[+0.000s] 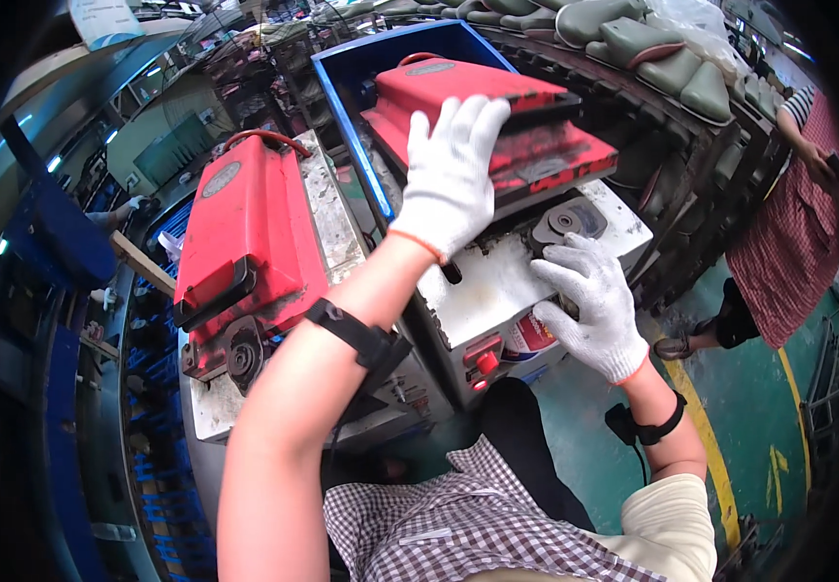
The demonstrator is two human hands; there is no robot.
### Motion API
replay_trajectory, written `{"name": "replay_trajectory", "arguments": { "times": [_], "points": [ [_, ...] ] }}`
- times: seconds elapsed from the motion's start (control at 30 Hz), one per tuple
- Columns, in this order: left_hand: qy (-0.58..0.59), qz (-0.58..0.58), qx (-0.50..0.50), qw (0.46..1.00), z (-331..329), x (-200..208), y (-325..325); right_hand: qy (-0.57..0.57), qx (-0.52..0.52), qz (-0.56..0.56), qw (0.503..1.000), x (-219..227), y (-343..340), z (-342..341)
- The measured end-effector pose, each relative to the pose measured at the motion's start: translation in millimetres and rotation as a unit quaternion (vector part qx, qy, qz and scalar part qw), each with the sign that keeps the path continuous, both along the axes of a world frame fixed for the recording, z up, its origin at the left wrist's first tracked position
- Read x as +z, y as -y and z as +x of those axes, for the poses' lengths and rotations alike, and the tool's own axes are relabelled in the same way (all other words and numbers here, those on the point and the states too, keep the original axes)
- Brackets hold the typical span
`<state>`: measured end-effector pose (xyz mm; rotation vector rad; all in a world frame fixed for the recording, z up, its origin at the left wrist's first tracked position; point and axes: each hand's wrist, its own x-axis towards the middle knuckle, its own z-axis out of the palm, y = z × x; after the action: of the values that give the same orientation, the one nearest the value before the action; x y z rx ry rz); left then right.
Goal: Operating a heat press machine and conveyor system to process shoe components.
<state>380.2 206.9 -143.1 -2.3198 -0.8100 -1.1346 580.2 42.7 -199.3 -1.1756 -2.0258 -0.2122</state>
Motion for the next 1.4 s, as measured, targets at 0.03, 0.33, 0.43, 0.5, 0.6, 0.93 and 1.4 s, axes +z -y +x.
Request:
{"name": "replay_trajectory", "arguments": {
  "times": [0.03,0.33,0.43,0.5,0.6,0.93,1.4],
  "points": [
    [-0.001,0.001,0.009,1.000,0.7,-17.0,4.2,-0.002,-0.003,-0.002,1.000,-4.8,-1.0,0.0],
    [-0.006,-0.012,0.021,1.000,5.0,-69.1,13.7,-0.090,-0.091,0.203,0.971,-46.2,-33.4,73.5],
    [-0.005,-0.008,0.023,1.000,9.9,-65.1,13.1,-0.229,-0.164,0.157,0.947,-50.6,-79.6,99.2],
    [0.011,-0.012,0.016,1.000,7.4,-62.3,15.4,-0.306,-0.133,0.164,0.928,-58.2,-101.1,97.0],
    [-0.014,-0.055,0.038,0.998,-9.3,-40.5,28.8,-0.136,-0.227,0.239,0.934,-32.6,-86.7,57.8],
    [-0.011,-0.185,0.091,0.979,-188.4,45.7,125.5,-0.217,0.237,0.013,0.947,-22.2,-6.4,-150.2],
    [-0.081,-0.312,0.297,0.899,-308.3,19.0,132.7,-0.336,0.432,-0.574,0.609,-21.8,28.4,-307.5]
  ]
}}
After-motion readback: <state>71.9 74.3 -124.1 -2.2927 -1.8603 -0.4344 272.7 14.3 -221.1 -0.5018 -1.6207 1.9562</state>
